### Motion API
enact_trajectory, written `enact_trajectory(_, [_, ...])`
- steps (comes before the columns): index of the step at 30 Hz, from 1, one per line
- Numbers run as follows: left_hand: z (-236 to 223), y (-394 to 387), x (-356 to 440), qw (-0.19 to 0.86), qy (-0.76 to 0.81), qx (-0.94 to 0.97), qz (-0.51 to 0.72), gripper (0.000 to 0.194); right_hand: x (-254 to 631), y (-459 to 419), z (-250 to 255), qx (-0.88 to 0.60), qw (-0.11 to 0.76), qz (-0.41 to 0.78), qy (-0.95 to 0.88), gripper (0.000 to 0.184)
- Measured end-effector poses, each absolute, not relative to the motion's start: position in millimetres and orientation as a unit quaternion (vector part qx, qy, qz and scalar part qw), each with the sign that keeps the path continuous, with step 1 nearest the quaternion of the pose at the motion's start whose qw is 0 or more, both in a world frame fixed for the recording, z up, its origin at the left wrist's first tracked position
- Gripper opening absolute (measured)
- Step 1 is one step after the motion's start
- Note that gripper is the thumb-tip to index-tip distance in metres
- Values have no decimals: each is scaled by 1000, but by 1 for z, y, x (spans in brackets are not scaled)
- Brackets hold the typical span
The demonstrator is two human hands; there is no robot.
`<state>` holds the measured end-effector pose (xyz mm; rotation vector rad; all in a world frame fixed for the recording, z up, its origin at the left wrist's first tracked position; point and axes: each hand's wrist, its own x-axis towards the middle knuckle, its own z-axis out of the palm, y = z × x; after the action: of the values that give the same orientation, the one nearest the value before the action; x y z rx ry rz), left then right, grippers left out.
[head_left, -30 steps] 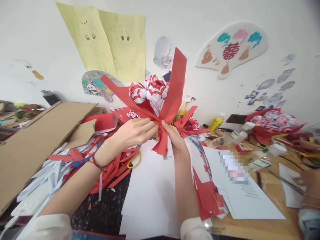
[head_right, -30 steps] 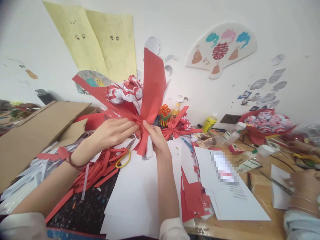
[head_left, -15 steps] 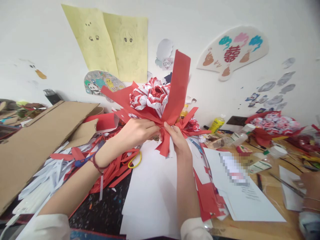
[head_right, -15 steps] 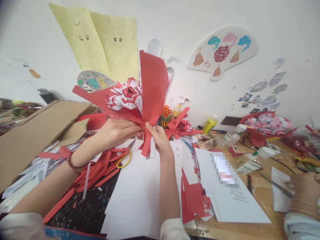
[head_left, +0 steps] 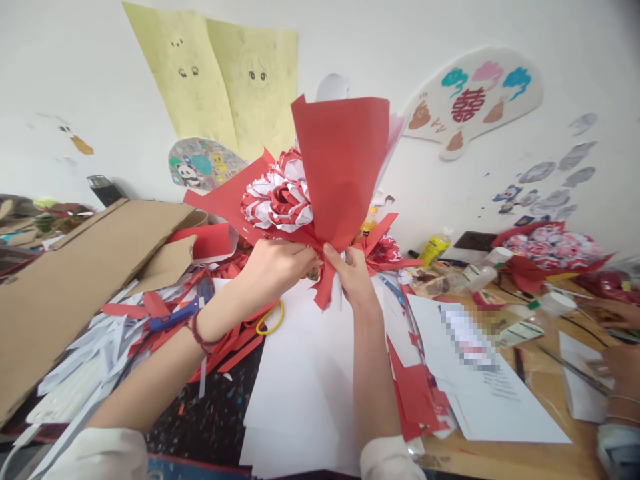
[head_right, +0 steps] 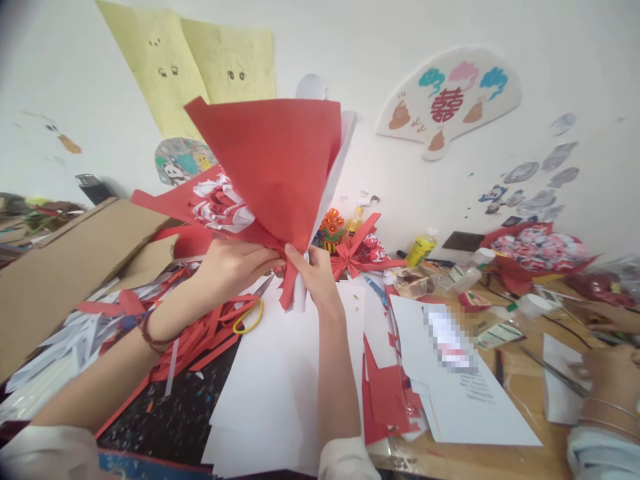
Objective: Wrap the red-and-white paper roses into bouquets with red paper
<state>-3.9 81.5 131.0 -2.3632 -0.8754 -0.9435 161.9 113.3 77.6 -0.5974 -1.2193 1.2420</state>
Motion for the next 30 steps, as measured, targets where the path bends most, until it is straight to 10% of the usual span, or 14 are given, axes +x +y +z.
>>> enact_trajectory(30, [101, 90, 14, 315, -332, -787, -413, 24, 152, 121, 70, -229, 604, 583, -492, 57])
